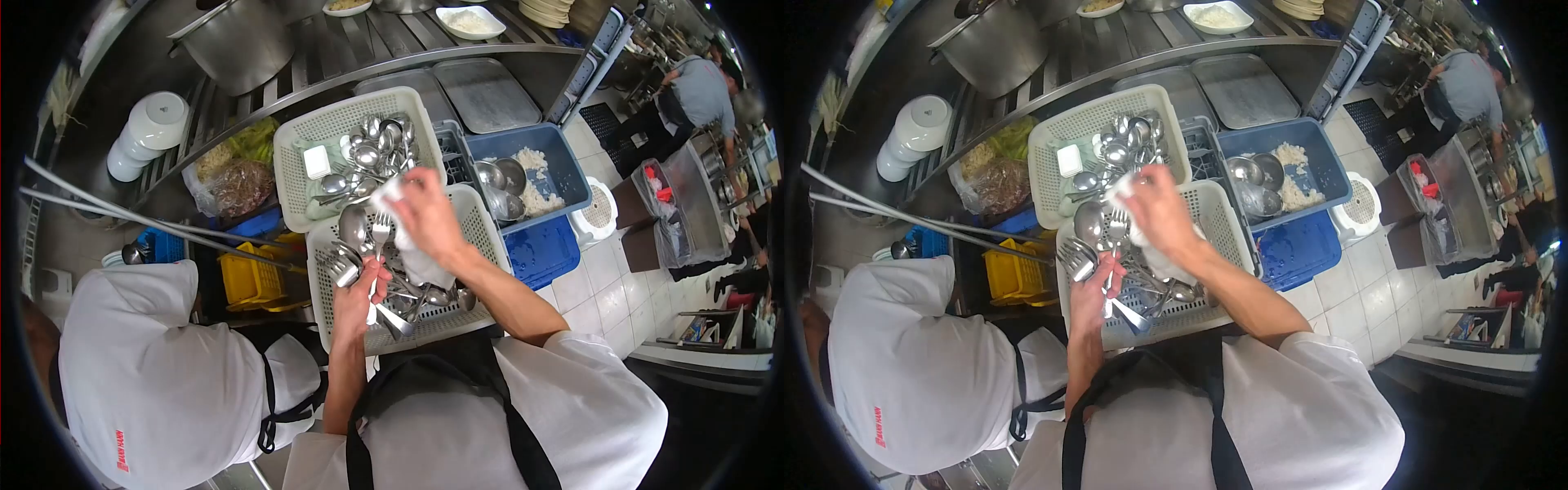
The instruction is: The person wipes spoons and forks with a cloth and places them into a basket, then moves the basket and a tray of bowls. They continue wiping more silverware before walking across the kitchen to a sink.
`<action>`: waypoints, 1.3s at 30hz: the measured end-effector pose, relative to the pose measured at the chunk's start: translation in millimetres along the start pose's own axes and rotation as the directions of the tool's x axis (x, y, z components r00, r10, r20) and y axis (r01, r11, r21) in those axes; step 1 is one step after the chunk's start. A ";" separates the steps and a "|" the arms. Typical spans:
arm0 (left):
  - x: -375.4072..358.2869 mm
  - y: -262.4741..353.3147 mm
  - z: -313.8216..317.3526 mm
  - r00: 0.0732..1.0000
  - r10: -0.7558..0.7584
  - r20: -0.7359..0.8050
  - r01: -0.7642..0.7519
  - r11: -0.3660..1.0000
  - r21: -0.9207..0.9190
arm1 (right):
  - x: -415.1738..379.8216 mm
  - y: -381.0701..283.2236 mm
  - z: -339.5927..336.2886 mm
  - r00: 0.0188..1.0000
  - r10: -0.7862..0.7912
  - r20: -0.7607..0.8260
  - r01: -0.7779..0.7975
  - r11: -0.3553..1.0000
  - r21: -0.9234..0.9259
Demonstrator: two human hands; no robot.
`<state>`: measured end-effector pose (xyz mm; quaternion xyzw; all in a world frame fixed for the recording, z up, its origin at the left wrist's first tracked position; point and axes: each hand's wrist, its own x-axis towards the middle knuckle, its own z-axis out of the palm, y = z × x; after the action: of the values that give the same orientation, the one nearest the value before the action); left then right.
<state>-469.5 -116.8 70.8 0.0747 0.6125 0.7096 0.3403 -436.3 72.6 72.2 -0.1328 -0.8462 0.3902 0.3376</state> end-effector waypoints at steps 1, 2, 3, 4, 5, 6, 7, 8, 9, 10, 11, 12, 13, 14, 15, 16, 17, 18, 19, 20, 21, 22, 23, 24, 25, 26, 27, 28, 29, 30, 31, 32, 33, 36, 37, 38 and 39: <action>-1.4 1.1 -2.6 1.000 0.008 -0.007 -0.008 1.000 0.002 | 2.2 15.2 -2.4 0.986 -0.032 -0.164 0.022 0.998 -0.065; -3.9 1.5 -5.7 1.000 -0.007 -0.016 0.006 0.999 -0.052 | -3.4 19.8 -4.7 0.928 0.372 -0.027 -0.326 0.843 0.427; -6.1 1.2 -8.1 0.999 -0.023 -0.024 0.021 0.994 -0.108 | -13.2 19.8 -7.7 0.738 0.612 0.285 -0.582 0.364 0.727; -5.3 1.3 -9.2 1.000 -0.018 -0.021 0.016 0.995 -0.095 | -26.0 17.6 -10.9 0.617 0.538 0.575 -0.659 -0.047 0.751; -3.9 0.2 -8.1 1.000 -0.012 -0.025 0.010 0.995 -0.101 | -40.9 20.1 7.6 0.600 0.481 0.640 -0.560 -0.319 0.765; -2.6 -1.7 -6.1 0.999 -0.037 0.022 0.040 0.991 -0.128 | -48.9 4.4 16.3 0.607 0.522 0.599 -0.575 -0.232 0.785; -2.8 -3.6 -3.6 0.996 -0.064 0.068 0.074 0.986 -0.152 | -53.9 -8.5 21.5 0.613 0.560 0.558 -0.588 -0.148 0.795; -6.4 0.4 2.8 0.996 -0.083 0.013 0.084 0.986 -0.146 | -53.5 -16.4 22.1 0.580 0.507 0.637 -0.610 -0.248 0.753; -10.8 7.0 4.5 0.996 -0.086 0.007 0.086 0.986 -0.141 | -54.0 -23.3 18.6 0.577 0.505 0.642 -0.610 -0.256 0.750; -13.7 15.1 5.8 0.996 -0.084 0.016 0.085 0.985 -0.147 | -52.8 -30.4 11.8 0.658 0.431 0.618 -0.644 -0.103 0.758; -14.6 20.1 4.9 0.996 -0.081 0.023 0.083 0.984 -0.155 | -49.1 -37.7 5.7 0.726 0.341 0.598 -0.650 0.054 0.758; -15.3 19.5 -0.1 0.995 -0.087 0.050 0.091 0.991 -0.096 | -47.3 -36.2 2.9 0.697 0.364 0.618 -0.688 0.098 0.719; -15.0 16.9 -0.5 0.995 -0.087 0.046 0.091 0.991 -0.098 | -43.3 -32.0 1.1 0.695 0.362 0.621 -0.691 0.097 0.716; -14.7 13.0 0.6 0.995 -0.058 0.083 0.061 0.997 -0.042 | -36.5 -29.2 -1.8 0.637 0.339 0.692 -0.740 0.018 0.672; -14.3 8.0 0.7 0.992 -0.033 0.123 0.031 0.999 0.015 | -30.8 -27.8 -3.8 0.576 0.310 0.756 -0.782 -0.061 0.620; -11.1 2.5 -2.3 0.993 0.010 0.120 -0.018 0.997 0.073 | -25.7 -29.2 -4.7 0.588 0.371 0.719 -0.761 -0.048 0.647; -13.7 2.7 -3.7 0.993 0.009 0.119 -0.018 0.997 0.072 | -21.4 -20.6 -2.7 0.587 0.372 0.719 -0.762 -0.048 0.646; -18.0 3.9 -5.7 0.999 -0.033 0.021 0.031 0.996 0.085 | -16.2 -8.7 0.4 0.621 0.466 0.630 -0.677 -0.087 0.731; -20.1 7.2 -8.5 0.995 -0.069 -0.076 0.076 0.992 0.097 | -11.0 3.2 2.2 0.638 0.557 0.531 -0.576 -0.113 0.810; -24.0 11.8 -11.6 0.994 -0.075 -0.073 0.084 0.988 0.130 | -7.9 7.0 -3.0 0.623 0.559 0.546 -0.583 -0.132 0.801; -24.1 10.0 -12.2 0.994 -0.083 -0.075 0.092 0.987 0.132 | -10.8 7.7 -2.1 0.618 0.563 0.549 -0.584 -0.138 0.800; -24.1 6.7 -11.8 0.997 -0.055 -0.058 0.064 0.987 0.148 | -14.2 7.7 -1.9 0.587 0.522 0.619 -0.629 -0.187 0.755; -23.7 3.3 -11.3 0.999 -0.024 -0.040 0.030 0.986 0.162 | -16.5 7.5 -1.5 0.555 0.474 0.683 -0.671 -0.230 0.705; -21.5 -0.1 -9.5 0.996 -0.007 -0.089 0.021 0.987 0.160 | -24.4 0.1 6.2 0.527 0.471 0.707 -0.747 -0.141 0.650; -16.9 -3.7 -8.4 0.996 0.001 -0.095 0.014 0.988 0.155 | -35.5 -9.7 14.9 0.499 0.469 0.729 -0.810 -0.048 0.585; -13.9 -5.3 -8.0 0.996 0.048 -0.080 -0.036 0.988 0.148 | -46.0 -16.2 17.8 0.463 0.327 0.824 -0.849 -0.105 0.518; -12.7 -5.0 -10.2 0.994 0.093 -0.064 -0.083 0.986 0.143 | -51.5 -21.3 21.3 0.416 0.174 0.892 -0.884 -0.152 0.442; -13.0 -2.3 -15.1 0.999 0.029 -0.032 -0.022 0.979 0.204 | -41.8 -13.2 30.8 0.449 0.315 0.836 -0.888 0.053 0.457; -12.0 -2.1 -17.0 0.998 0.037 -0.047 -0.027 0.980 0.197 | -28.2 -0.6 39.4 0.439 0.280 0.854 -0.898 0.102 0.429; -11.1 -3.9 -19.2 0.994 0.033 -0.100 -0.025 0.997 0.076 | -8.1 18.7 52.5 0.428 0.342 0.837 -0.903 0.203 0.378; -11.8 -7.1 -22.5 0.988 0.016 -0.151 -0.023 0.999 -0.045 | 9.4 33.5 62.6 0.418 0.405 0.813 -0.902 0.293 0.317; -11.7 -9.7 -30.6 0.991 0.002 -0.137 -0.018 0.993 -0.115 | 25.9 29.8 60.1 0.528 0.511 0.679 -0.849 0.315 0.424; -13.9 1.3 -30.6 0.986 -0.017 -0.163 -0.007 0.990 -0.142 | 38.7 22.1 58.6 0.617 0.591 0.519 -0.777 0.358 0.518; -18.5 17.3 -35.1 0.960 0.043 -0.276 -0.103 0.973 -0.206 | 30.1 36.9 46.9 0.553 0.546 0.630 -0.818 0.212 0.535; -18.5 21.4 -35.8 0.939 0.009 -0.344 -0.096 0.967 -0.235 | 18.0 37.7 33.6 0.506 0.445 0.739 -0.847 0.092 0.524; -20.1 21.1 -36.4 0.914 -0.025 -0.404 -0.089 0.961 -0.261 | 3.9 56.7 34.3 0.495 0.347 0.796 -0.835 -0.062 0.546; -23.8 14.6 -40.9 0.908 -0.030 -0.418 -0.090 0.960 -0.263 | 1.0 39.3 19.6 0.404 0.357 0.842 -0.841 -0.218 0.496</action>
<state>-478.5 -164.2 81.9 -0.1178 0.5646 0.7928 0.1971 -451.8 87.8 34.1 -0.2270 -0.2700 0.9312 -0.0916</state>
